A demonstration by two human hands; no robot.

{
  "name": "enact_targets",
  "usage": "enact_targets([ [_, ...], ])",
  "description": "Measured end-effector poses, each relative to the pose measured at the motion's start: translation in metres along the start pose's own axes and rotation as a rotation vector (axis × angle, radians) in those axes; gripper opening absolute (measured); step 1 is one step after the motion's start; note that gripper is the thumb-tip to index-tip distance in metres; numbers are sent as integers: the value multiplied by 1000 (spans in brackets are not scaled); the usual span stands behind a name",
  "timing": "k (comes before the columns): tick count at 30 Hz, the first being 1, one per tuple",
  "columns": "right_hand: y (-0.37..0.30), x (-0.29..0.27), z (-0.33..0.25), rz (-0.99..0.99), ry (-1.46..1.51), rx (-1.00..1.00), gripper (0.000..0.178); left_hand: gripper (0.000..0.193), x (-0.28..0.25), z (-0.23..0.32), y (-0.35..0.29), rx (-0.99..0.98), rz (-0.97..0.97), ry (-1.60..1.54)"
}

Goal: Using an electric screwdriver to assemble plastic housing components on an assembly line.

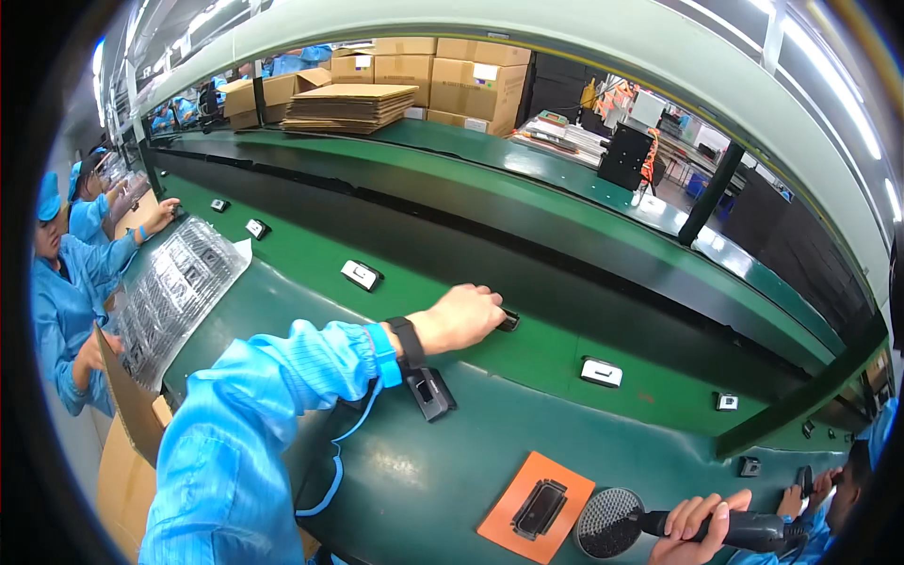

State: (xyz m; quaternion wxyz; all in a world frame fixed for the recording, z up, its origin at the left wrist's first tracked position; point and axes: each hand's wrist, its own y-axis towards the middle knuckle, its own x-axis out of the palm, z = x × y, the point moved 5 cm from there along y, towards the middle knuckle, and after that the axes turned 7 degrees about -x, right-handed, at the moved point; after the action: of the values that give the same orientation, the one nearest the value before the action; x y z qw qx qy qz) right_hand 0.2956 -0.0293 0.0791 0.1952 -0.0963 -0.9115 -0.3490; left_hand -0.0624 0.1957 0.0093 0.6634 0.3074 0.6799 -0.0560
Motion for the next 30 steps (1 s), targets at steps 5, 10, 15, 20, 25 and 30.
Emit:
enact_targets([
  [5, 0, -15, 0, 143, -110, -46, 15, 24, -52, -51, -12, -158, 36, 81],
  [10, 1, -5, 13, 85, -15, 34, 20, 61, -50, -95, -55, -251, -246, 185],
  [15, -14, 19, 10, -129, 89, 80, 21, 47, -76, 51, 34, 112, -113, -362],
  [20, -26, 24, 16, -384, 99, 54, 20, 53, -2, 146, 123, 118, -368, -407],
  [25, -26, 21, 5, -274, 145, 16, 20, 42, 36, 168, 138, 172, -335, -462],
  [30, -4, -2, -6, -120, 149, -96, 23, 39, 34, 161, 135, 144, -413, -702],
])
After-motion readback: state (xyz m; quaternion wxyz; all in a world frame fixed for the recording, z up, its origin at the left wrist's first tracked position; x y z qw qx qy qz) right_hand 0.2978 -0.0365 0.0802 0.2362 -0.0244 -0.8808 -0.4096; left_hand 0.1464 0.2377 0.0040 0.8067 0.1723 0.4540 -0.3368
